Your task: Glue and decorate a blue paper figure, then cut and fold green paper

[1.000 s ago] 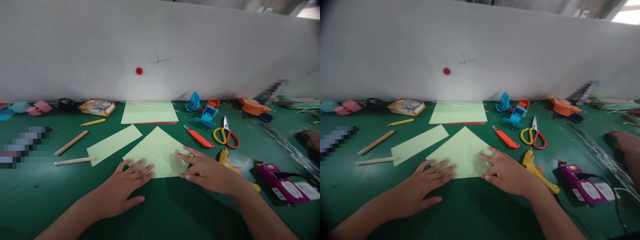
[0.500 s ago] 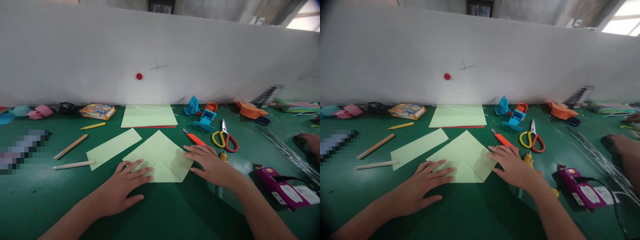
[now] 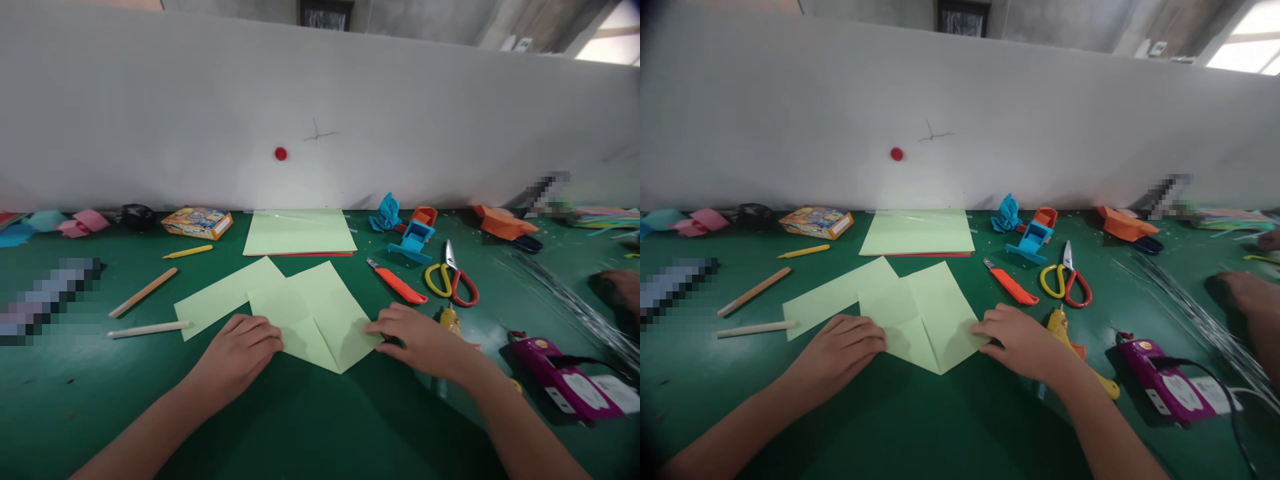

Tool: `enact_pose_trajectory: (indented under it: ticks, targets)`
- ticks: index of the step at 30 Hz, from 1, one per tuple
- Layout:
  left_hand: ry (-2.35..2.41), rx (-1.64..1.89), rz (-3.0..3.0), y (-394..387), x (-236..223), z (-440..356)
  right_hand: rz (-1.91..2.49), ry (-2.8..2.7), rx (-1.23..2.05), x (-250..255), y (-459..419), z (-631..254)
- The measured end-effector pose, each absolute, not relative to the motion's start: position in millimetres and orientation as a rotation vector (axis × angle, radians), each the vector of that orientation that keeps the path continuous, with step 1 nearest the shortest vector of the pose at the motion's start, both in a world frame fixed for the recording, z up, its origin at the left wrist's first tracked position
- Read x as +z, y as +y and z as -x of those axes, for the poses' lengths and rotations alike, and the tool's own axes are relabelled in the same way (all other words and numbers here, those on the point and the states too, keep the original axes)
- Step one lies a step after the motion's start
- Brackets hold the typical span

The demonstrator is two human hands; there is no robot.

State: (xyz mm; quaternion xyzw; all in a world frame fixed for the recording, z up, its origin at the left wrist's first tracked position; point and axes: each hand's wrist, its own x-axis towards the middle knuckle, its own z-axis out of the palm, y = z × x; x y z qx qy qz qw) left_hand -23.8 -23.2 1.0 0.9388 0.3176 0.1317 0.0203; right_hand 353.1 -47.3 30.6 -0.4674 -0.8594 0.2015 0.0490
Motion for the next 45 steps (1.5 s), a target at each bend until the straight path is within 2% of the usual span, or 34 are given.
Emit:
enact_pose_trajectory:
  ticks: [5,13,23,34,45]
  targets:
    - [1.036,0.5,-2.932,-31,0,13,1.34,-2.637,0.532,28,-48,-350]
    - [0.966,0.143,-2.752,-48,14,5,1.275,-2.574,0.553,24,-44,-352]
    - [0.879,0.244,-2.738,-41,8,6,1.337,-2.551,0.553,28,-49,-352]
    - [0.817,0.231,-2.778,-36,9,7,1.399,-2.632,0.916,31,-56,-341]
    - [0.613,0.208,-3.001,-37,7,4,1.511,-2.65,0.972,37,-60,-336]
